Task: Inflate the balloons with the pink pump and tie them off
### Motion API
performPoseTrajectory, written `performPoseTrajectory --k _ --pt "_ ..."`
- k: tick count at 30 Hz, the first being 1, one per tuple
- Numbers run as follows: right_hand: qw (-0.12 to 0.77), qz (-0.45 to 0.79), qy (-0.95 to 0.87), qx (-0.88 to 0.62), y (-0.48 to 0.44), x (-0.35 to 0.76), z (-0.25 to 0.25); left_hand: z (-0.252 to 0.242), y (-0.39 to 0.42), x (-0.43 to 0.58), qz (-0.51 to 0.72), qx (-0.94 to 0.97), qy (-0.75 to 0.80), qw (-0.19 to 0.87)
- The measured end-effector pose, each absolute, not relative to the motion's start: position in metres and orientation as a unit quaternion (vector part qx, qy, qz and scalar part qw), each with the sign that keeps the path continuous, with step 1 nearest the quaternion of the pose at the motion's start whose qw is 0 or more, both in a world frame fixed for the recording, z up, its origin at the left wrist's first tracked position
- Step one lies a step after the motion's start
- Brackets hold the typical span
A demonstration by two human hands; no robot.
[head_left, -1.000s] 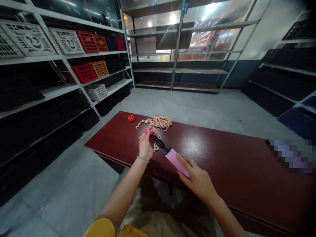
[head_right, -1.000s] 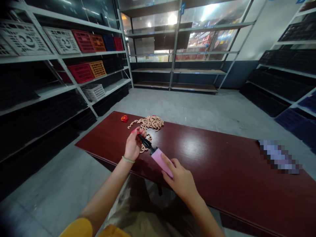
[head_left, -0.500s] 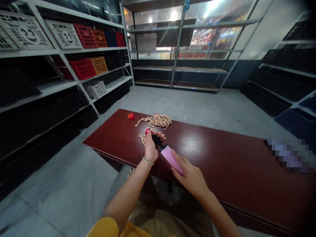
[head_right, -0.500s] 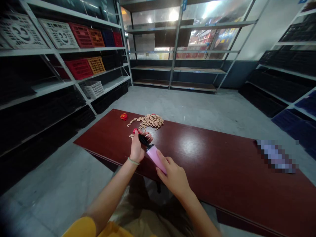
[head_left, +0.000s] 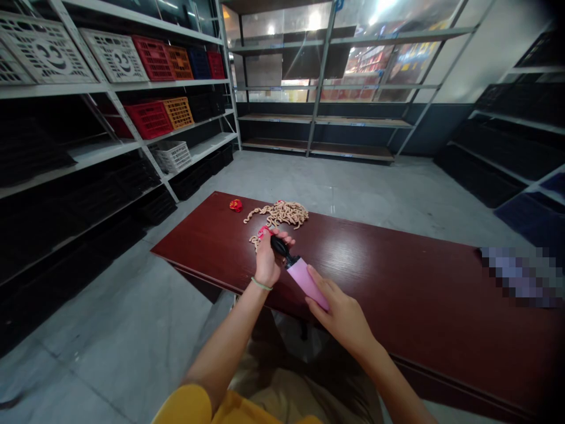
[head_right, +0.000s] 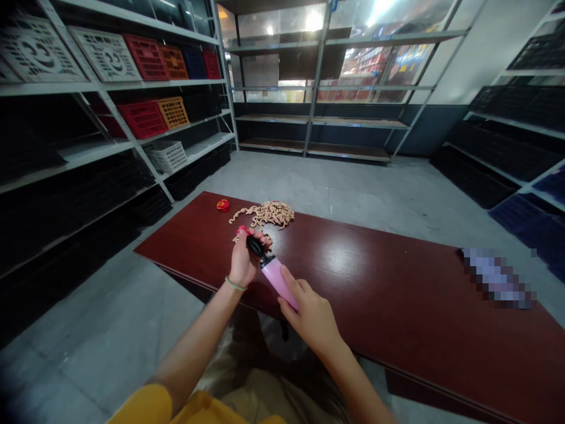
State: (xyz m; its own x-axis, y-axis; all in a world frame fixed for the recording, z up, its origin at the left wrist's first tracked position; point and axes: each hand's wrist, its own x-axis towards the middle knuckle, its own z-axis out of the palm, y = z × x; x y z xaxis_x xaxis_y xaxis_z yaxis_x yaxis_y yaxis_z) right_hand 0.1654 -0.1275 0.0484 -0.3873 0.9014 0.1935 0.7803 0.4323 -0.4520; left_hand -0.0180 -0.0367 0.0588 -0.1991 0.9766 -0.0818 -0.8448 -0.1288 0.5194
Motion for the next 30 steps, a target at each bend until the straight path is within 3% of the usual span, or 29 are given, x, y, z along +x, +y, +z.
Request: performPoseTrajectory --k 6,17,30 --pt "0.217 0.157 -0.814 -0.515 -0.129 0.162 0.048 0.057 -0.042 -0.013 0.735 0.163 0.212 0.623" --pt "0.185 0.134 -0.832 -0.506 -0.147 0.19 0.043 0.076 0.004 -0.053 0.779 0.128 0.312 0.528" --pt "0.178 0.213 -0.796 -0.537 -0.14 0.165 0.051 0.062 -0.012 -0.029 0.754 0.178 0.311 0.55"
